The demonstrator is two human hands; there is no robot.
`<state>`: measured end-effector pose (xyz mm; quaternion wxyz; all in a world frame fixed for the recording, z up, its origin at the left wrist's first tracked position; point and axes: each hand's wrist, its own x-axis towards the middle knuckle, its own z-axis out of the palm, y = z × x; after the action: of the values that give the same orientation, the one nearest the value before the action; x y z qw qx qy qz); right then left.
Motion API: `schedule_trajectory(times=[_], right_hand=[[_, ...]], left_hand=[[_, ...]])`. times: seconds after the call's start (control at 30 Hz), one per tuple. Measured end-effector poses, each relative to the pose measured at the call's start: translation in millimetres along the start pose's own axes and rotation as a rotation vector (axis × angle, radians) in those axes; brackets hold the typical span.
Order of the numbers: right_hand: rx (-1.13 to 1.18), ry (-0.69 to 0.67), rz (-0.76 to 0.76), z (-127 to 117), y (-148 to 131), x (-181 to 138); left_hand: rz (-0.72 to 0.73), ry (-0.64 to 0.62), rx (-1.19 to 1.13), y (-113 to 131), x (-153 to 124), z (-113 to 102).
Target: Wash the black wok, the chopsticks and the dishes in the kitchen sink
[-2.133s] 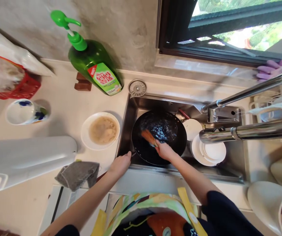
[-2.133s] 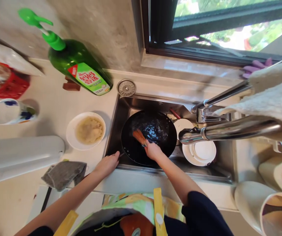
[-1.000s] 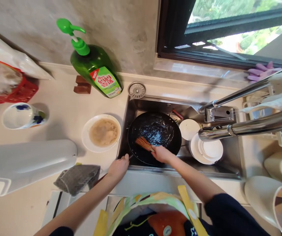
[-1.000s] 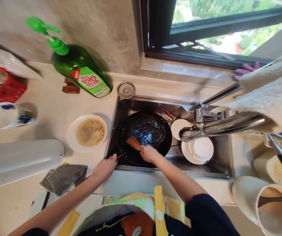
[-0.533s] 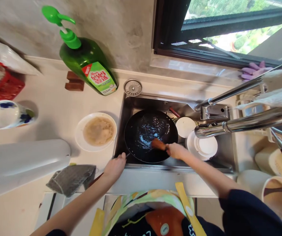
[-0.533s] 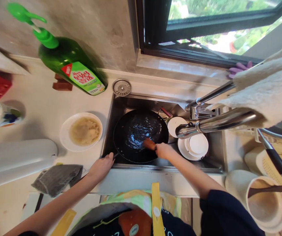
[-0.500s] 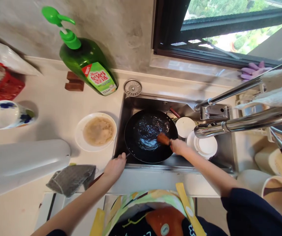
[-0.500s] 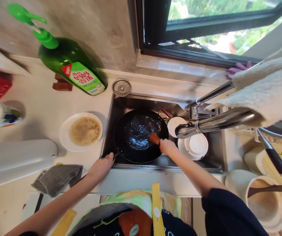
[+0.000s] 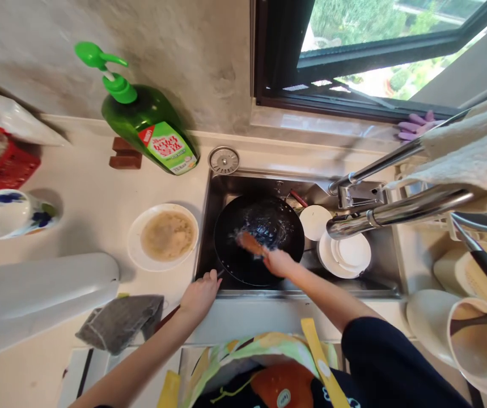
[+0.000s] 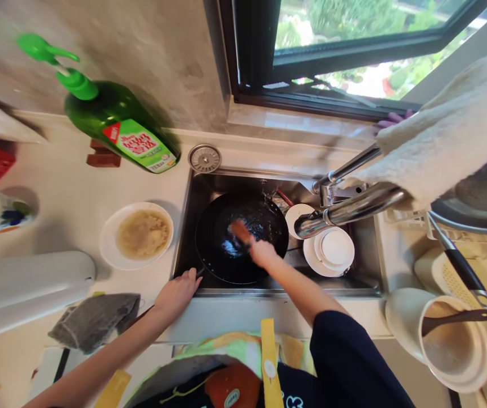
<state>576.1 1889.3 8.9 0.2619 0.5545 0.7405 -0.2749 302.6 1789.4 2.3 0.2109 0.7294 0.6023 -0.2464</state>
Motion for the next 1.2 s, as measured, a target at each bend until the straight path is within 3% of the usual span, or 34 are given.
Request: schedule_trajectory(times=[0.07,0.13,0.2,0.27,0.37,0.43,0.5,0.6,0.67,0.73,0.8,0.87,1.0,1.07,1.2], right_hand=[[0.05,-0.095,-0.139,3,-1,-5],[0.012,-0.18,-0.079,1,6,-8],[-0.06,-0.095,0.107,-4,11,-3],[-0.066,0.007,0.154,-6,7,3],[0.014,-0.03,-0.064,0,-4,3],[0.032,-0.139,-0.14,2,0,-3],[-0.014,-0.155,-0.036,-1,9,-4],[-0.052,0.006,0.14,-5,4,6],[0.005,0.051,0.072,2,-12,8],[0.076,-0.015,-0.088,13,-21,1],[0.083,-0.123,-0.155,20,-11,-11],[0.01,-0.154,-0.037,17,12,-18],[-0.141,0.08,0.235,5,40,-6],[-0.139,0.086,0.221,12,32,-2],[-0.077,-0.092,0.062,34,31,-19]], left_hand=[[-0.011,-0.017,-0.014,1,-1,1],[-0.027,-0.031,-0.042,0,-3,2],[-0.034,-0.035,-0.111,-5,-3,0],[0.004,-0.088,-0.253,-14,0,-6],[0.134,-0.3,-0.538,-33,5,-14],[0.215,-0.346,-0.638,-40,8,-14],[0.228,-0.284,-0.605,-39,9,-9],[0.126,-0.205,-0.425,-25,9,-1],[0.072,-0.175,-0.32,-16,8,2],[0.056,-0.146,-0.25,-13,7,2],[0.036,-0.135,-0.197,-13,6,0],[0.026,-0.127,-0.142,-14,4,-2],[0.046,-0.071,-0.031,-9,7,-10],[0.058,-0.05,-0.01,-6,10,-12],[0.065,-0.033,-0.008,-6,13,-10]])
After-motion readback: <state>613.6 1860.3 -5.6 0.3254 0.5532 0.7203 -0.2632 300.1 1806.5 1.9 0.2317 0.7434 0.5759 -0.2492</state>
